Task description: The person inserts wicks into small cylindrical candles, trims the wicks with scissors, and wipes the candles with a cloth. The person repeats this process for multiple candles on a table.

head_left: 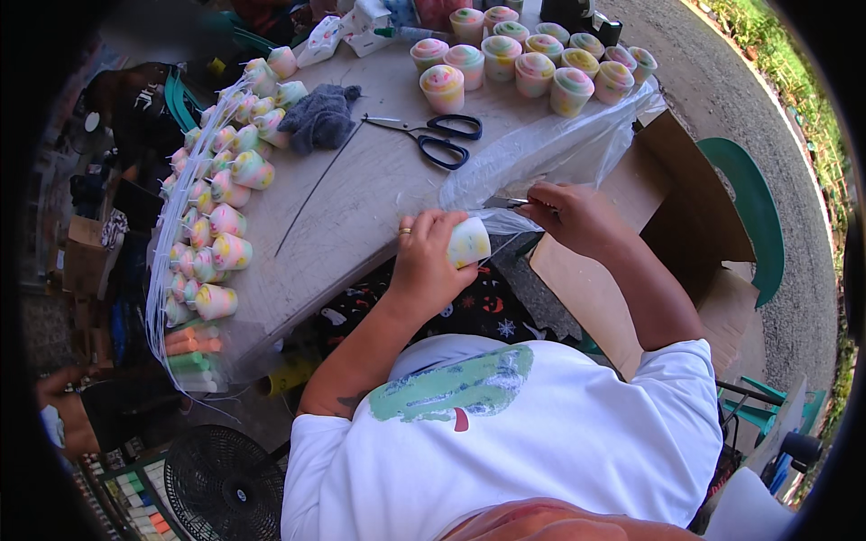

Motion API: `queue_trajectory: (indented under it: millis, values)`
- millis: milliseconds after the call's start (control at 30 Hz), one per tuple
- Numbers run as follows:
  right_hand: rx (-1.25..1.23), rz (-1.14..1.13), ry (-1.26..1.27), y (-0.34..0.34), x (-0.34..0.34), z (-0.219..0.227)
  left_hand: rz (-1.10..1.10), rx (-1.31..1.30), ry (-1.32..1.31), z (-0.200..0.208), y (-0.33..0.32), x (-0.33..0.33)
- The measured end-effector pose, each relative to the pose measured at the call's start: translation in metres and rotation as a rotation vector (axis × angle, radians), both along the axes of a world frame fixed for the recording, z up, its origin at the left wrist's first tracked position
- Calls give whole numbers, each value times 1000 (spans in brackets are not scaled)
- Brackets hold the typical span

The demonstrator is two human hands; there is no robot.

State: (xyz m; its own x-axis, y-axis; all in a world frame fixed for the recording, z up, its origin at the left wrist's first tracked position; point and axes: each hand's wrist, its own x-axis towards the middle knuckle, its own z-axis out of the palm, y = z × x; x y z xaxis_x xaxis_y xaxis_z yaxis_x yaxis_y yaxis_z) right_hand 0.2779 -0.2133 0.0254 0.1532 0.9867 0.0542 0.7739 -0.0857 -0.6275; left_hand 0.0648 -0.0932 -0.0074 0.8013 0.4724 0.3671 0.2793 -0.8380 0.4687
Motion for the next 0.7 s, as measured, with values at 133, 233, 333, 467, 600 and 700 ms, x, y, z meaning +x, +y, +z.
queue_trajectory:
  millis: [133,233,333,467,600,700]
  values:
    - [-47,56,79,-4,-7,3,12,-16,11,-2,0,-1]
    - [9,-62,-114,1,0,-5,2,-12,15,-2,-1,-1]
    - [-24,71,20,-7,-6,3,-2,-14,25,-4,1,-1]
    - [5,-21,-138,-3,-4,3,-2,-8,33,-3,0,0]
    - [-1,-80,-170,2,-2,0,24,-32,17,2,-1,-4]
    - [70,-177,-211,19,4,5,6,-37,14,17,6,-15]
